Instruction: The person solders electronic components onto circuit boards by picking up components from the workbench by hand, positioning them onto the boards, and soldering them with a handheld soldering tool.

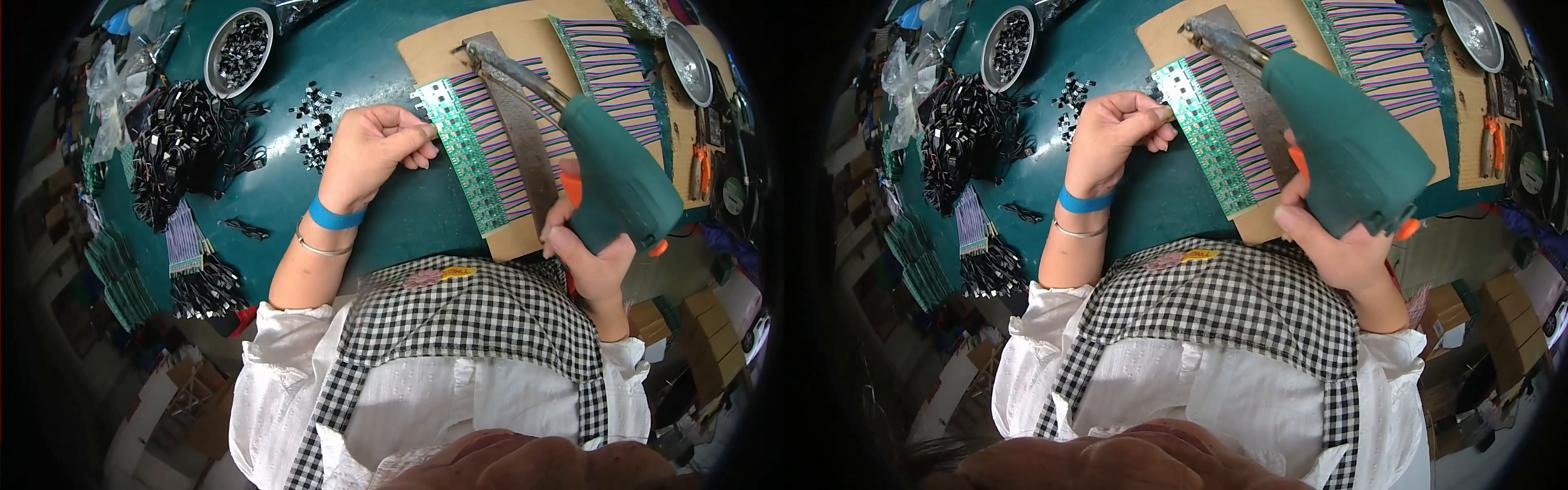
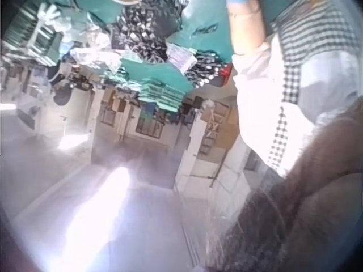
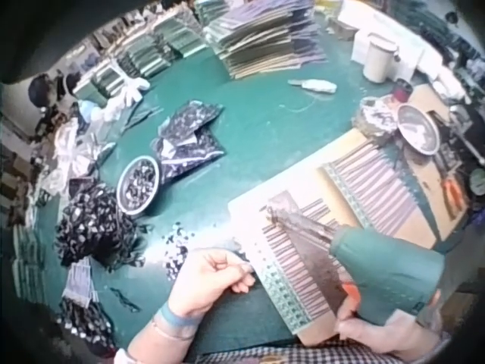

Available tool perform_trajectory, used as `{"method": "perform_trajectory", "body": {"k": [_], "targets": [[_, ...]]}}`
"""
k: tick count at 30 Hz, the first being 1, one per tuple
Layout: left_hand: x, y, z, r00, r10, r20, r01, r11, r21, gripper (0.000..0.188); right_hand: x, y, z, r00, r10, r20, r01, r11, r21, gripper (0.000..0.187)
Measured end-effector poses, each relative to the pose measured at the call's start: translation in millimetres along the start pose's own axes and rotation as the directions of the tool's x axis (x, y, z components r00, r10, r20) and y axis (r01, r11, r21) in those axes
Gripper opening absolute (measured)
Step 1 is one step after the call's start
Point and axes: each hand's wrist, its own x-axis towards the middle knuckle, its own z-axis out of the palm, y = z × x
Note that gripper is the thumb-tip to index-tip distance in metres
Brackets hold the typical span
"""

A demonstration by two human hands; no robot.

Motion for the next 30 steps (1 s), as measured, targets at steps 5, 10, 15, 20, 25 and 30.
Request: {"method": "perform_trajectory", "body": {"k": [5, 10, 15, 20, 25, 30], "targets": [[2, -4, -2, 1.000, 0.005, 0.010, -0.005, 1.000, 0.006, 0.010, -11, 2, -11, 0.998, 0.018, -0.059, -0.016, 0.999, 0.044, 0.065], [1, -5, 1, 0.999, 0.034, -0.001, -0.034, 0.999, -0.007, 0.010, -24, 6, -24, 0.995, 0.081, -0.054, -0.081, 0.997, -0.001, 0.068], [1, -5, 0, 0.999, 0.044, -0.004, -0.044, 0.999, -0.008, 0.010, -27, 10, -34, 0.992, 0.093, 0.083, -0.099, 0.993, 0.066, 0.058], [1, -6, -1, 0.999, 0.049, -0.003, -0.049, 0.999, 0.001, 0.010, -27, 10, -37, 0.984, 0.114, 0.135, -0.119, 0.993, 0.029, 0.054], [2, -7, -3, 0.998, 0.055, -0.001, -0.055, 0.998, 0.004, 0.009, -27, 13, -37, 0.986, 0.097, 0.137, -0.105, 0.993, 0.055, 0.054], [3, -8, -3, 0.998, 0.058, 0.017, -0.058, 0.998, 0.019, 0.010, -29, 13, -38, 0.982, 0.119, 0.149, -0.129, 0.990, 0.063, 0.054]]}}
